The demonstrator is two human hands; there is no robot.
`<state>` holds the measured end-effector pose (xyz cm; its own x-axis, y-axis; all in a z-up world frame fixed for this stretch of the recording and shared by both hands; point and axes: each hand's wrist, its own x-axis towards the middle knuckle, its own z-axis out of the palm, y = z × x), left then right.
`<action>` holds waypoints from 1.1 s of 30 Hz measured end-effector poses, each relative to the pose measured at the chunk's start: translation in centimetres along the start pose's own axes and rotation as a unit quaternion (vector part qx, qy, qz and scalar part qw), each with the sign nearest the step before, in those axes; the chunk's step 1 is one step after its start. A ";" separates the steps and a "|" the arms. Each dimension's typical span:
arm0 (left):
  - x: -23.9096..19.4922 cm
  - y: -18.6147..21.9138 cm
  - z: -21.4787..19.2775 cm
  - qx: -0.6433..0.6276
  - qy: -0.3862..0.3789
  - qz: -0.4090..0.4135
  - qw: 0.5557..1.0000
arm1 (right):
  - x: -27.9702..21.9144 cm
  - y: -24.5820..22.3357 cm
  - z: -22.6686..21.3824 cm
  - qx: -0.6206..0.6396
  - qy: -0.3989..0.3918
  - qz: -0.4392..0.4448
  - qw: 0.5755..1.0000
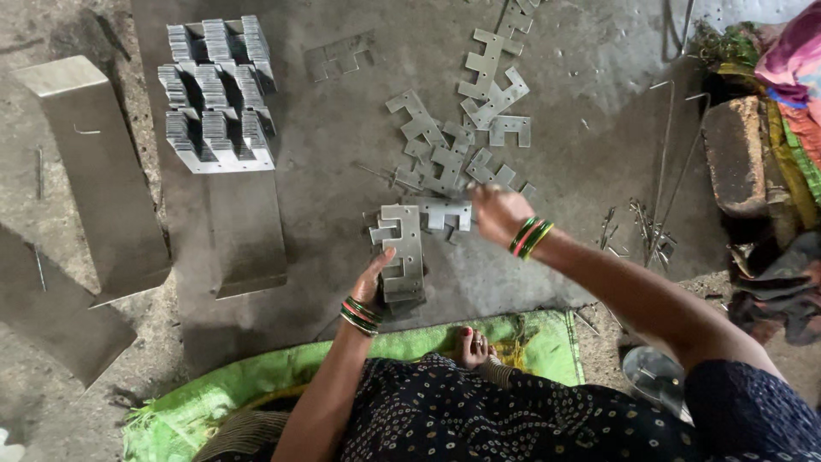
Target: The person picks up metal components from a pile on the floor, stacks them into piles, and uses a thin metal rod to gather and align smaller metal pieces.
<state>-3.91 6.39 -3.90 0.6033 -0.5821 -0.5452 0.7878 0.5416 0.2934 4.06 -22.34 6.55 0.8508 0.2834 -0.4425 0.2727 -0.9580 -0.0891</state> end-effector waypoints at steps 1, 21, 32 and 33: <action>0.1 -0.2 -0.6 0.002 0.035 -0.012 0.999 | 0.1 0.1 -1.1 0.059 0.034 0.036 0.997; -2.3 1.5 -0.7 -0.057 -0.086 0.085 0.991 | 0.5 -4.3 3.2 0.020 0.064 -0.030 0.997; -0.3 -0.2 -4.0 -0.036 0.050 0.067 0.996 | -4.8 -5.9 -2.8 0.133 0.312 -0.231 0.912; 0.3 0.0 -3.9 -0.032 0.070 0.075 0.994 | -4.8 -5.9 -3.3 0.132 0.313 -0.230 0.912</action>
<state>-4.25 8.56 -7.11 0.6869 -0.4037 -0.6044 0.6776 0.6563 0.3318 -0.19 -17.87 12.20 0.7864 0.5486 0.2840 0.6175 -0.6857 -0.3855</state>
